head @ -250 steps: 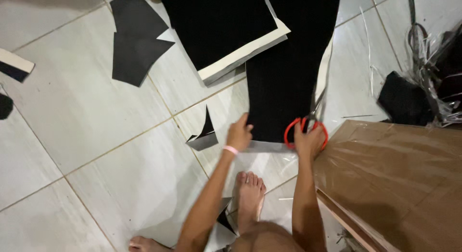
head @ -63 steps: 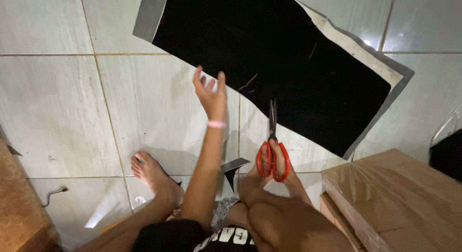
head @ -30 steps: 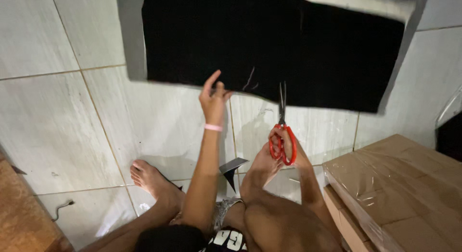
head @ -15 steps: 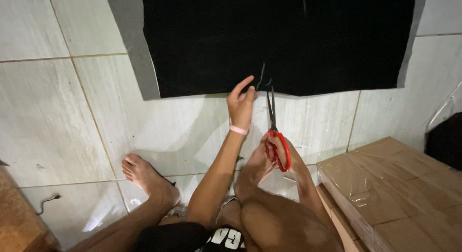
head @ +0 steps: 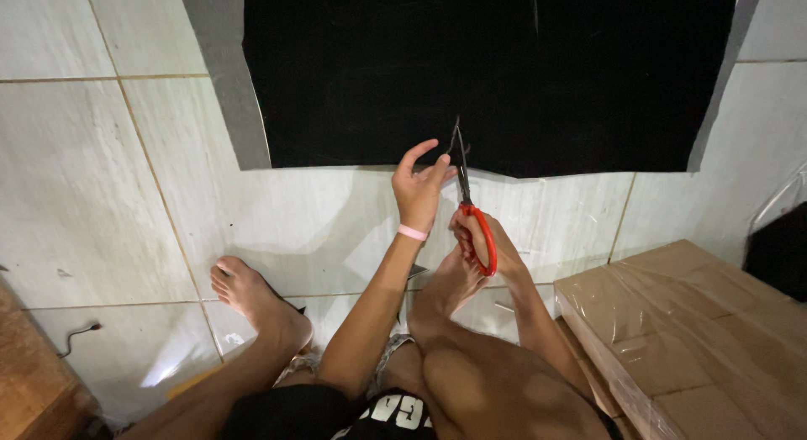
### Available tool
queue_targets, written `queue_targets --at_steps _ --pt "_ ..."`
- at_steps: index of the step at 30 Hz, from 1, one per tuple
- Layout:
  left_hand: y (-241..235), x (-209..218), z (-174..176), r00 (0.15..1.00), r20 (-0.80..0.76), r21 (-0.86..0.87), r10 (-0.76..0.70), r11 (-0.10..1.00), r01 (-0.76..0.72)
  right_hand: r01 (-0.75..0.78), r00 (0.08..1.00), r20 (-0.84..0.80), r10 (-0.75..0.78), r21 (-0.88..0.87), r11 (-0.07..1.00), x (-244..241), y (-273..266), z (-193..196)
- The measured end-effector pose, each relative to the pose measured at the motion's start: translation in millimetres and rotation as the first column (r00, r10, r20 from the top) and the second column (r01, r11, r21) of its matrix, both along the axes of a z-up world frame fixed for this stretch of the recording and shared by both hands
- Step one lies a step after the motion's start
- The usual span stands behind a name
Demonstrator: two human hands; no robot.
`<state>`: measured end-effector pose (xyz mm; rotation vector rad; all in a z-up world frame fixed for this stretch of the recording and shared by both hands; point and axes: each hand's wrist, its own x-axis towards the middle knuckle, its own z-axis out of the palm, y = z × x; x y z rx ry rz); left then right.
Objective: The person sits on a tiled floor and uses red-handled scissors to cut a large piece of black fabric into smaller rectangular pieces. The person repeatedly cuts strips and shapes, moving the fabric and cut pieces aside as they work.
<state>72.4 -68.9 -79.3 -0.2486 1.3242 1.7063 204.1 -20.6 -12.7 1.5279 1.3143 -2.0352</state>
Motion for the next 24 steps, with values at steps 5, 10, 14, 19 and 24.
queue_targets --at_steps 5,10,14,19,24 --pt "0 0 1 0.998 -0.056 -0.053 -0.026 0.998 0.023 0.056 0.998 0.000 -0.056 0.001 0.998 0 -4 -1" --pt "-2 -2 5 1.000 -0.019 -0.018 -0.005 1.000 0.005 0.062 0.998 0.035 -0.060 -0.049 0.997 -2 -3 0" --pt "-2 -3 8 1.000 -0.011 -0.014 -0.009 1.000 0.009 0.052 0.998 -0.042 -0.055 -0.061 0.997 2 -3 -3" --pt "-2 -5 10 0.999 -0.026 -0.032 -0.026 0.999 0.025 -0.011 1.000 0.000 0.011 -0.021 1.000 5 -5 -11" --pt "-3 -4 10 0.999 -0.027 -0.014 -0.019 1.000 0.019 0.034 0.999 -0.035 -0.036 -0.072 0.997 6 -5 -10"
